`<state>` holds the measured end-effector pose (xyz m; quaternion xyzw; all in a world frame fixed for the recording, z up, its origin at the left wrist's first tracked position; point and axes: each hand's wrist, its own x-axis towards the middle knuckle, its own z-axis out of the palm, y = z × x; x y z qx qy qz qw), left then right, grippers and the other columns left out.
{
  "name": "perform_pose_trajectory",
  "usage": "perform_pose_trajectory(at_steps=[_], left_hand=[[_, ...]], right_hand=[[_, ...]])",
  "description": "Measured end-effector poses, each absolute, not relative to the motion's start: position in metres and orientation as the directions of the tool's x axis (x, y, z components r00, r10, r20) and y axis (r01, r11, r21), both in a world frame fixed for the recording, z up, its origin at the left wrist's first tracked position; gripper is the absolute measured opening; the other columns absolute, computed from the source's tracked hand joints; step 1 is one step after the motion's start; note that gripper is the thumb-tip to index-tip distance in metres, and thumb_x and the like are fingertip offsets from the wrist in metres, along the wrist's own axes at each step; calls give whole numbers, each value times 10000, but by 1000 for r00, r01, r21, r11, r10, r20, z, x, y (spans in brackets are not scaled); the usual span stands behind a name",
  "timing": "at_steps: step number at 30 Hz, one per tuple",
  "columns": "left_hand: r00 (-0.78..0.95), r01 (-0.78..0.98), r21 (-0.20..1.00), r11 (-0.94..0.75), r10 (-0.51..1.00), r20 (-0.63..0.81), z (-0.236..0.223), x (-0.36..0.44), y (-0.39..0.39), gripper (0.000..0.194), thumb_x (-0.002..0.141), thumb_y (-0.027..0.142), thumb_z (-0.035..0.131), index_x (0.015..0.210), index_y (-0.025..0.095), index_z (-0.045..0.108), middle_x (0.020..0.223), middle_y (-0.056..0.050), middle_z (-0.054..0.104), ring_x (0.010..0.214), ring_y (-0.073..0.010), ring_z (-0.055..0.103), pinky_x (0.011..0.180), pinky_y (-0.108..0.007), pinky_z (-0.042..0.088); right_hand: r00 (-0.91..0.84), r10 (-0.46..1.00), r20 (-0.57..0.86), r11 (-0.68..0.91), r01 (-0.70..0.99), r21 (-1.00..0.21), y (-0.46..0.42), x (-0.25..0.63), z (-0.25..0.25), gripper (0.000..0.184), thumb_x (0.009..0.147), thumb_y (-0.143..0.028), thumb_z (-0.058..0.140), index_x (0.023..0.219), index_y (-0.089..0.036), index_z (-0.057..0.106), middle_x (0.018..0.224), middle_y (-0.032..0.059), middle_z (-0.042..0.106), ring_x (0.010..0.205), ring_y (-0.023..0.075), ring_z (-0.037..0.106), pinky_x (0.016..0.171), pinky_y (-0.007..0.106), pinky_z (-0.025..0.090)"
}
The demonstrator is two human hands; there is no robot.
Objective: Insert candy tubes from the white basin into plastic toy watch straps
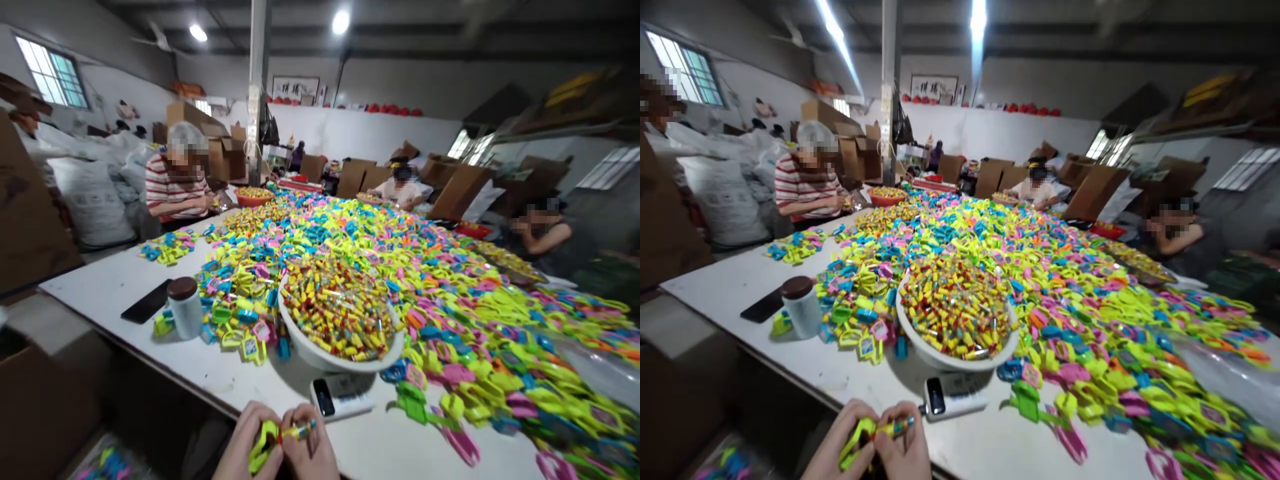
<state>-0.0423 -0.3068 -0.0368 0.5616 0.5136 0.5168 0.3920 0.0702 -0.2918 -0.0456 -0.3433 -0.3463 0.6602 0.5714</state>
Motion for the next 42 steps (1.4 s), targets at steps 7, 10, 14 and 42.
perform_pose_trajectory(at_steps=[7, 10, 14, 42], left_hand=[[37, 389, 889, -240, 969, 245, -4, -49, -312, 95, 830, 268, 497, 846, 174, 506, 866, -44, 503, 849, -133, 504, 780, -237, 417], [56, 384, 880, -280, 958, 281, 9, -48, -308, 107, 817, 268, 526, 870, 178, 504, 883, -40, 495, 865, -130, 494, 790, -234, 409], [106, 287, 933, -217, 975, 194, 16, -44, -304, 155, 810, 256, 525, 947, 185, 506, 947, -42, 491, 916, -129, 490, 802, -226, 411], [114, 367, 882, -296, 955, 273, 10, -31, -304, 144, 736, 149, 528, 878, 155, 503, 862, -27, 504, 819, -110, 501, 748, -213, 418]], right_hand=[[-81, 991, -109, -135, -494, -859, -302, 68, -21, 429, 717, -326, 683, 1017, -252, 385, 877, -20, 541, 753, 73, 540, 711, 202, 454], [-88, 991, -98, -130, -521, -844, -303, 74, -14, 403, 712, -278, 687, 1000, -247, 407, 838, -30, 540, 725, 63, 536, 674, 183, 451], [-39, 993, -108, -109, -617, -780, -298, 81, -9, 357, 699, -257, 697, 944, -233, 439, 791, -42, 547, 733, 68, 550, 709, 201, 451], [84, 996, 10, 49, -470, -881, -310, 81, 9, 273, 755, -189, 615, 905, -231, 390, 807, -40, 537, 740, 73, 530, 706, 217, 451]])
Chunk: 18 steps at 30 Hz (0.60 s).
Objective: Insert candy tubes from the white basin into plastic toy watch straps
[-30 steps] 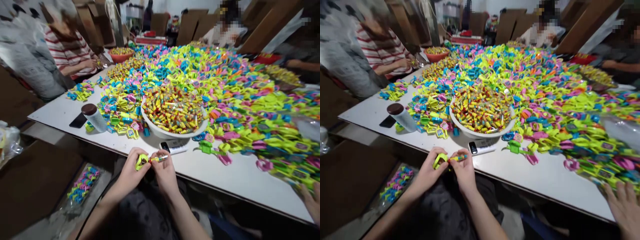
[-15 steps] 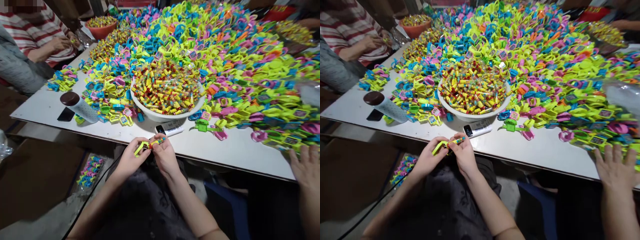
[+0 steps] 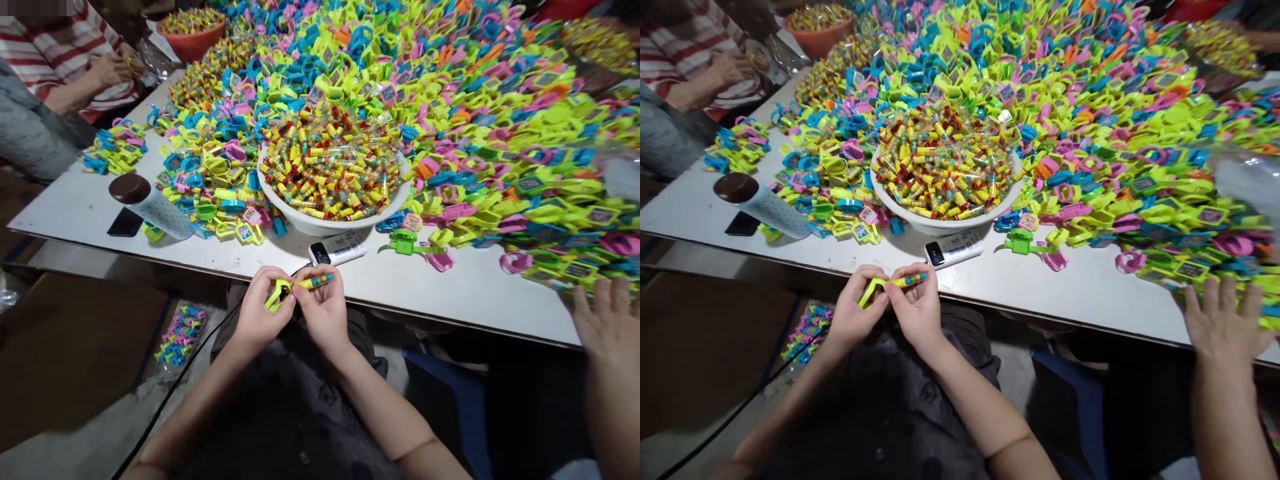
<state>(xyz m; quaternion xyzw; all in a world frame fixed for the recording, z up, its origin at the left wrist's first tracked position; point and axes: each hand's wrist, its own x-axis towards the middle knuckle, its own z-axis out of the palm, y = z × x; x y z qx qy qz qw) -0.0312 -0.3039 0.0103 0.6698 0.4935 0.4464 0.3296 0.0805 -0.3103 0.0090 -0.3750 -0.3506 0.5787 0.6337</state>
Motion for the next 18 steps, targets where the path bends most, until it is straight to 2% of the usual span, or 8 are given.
perform_pose_trajectory(at_steps=[9, 13, 18], left_hand=[[46, 299, 937, -178, 984, 172, -3, -33, -307, 105, 768, 174, 502, 872, 160, 497, 876, -35, 487, 829, -119, 496, 738, -219, 425], [7, 314, 941, -123, 992, 127, -7, -34, -303, 93, 760, 149, 493, 851, 161, 500, 869, -28, 493, 842, -117, 497, 748, -214, 417], [87, 321, 938, -128, 991, 106, -10, -35, -298, 126, 778, 186, 500, 902, 166, 516, 901, -32, 506, 879, -126, 499, 806, -237, 405]], right_hand=[[71, 996, 57, 83, -449, -889, -308, 72, -1, 254, 779, -203, 589, 910, -232, 374, 823, -29, 508, 752, 81, 511, 708, 230, 448], [74, 997, 16, 50, -491, -869, -304, 70, -11, 247, 773, -207, 593, 886, -231, 375, 819, -35, 504, 747, 82, 507, 723, 238, 450], [57, 998, -36, -6, -469, -883, -294, 70, -23, 246, 750, -218, 617, 869, -218, 402, 815, -33, 503, 765, 81, 501, 745, 228, 440]])
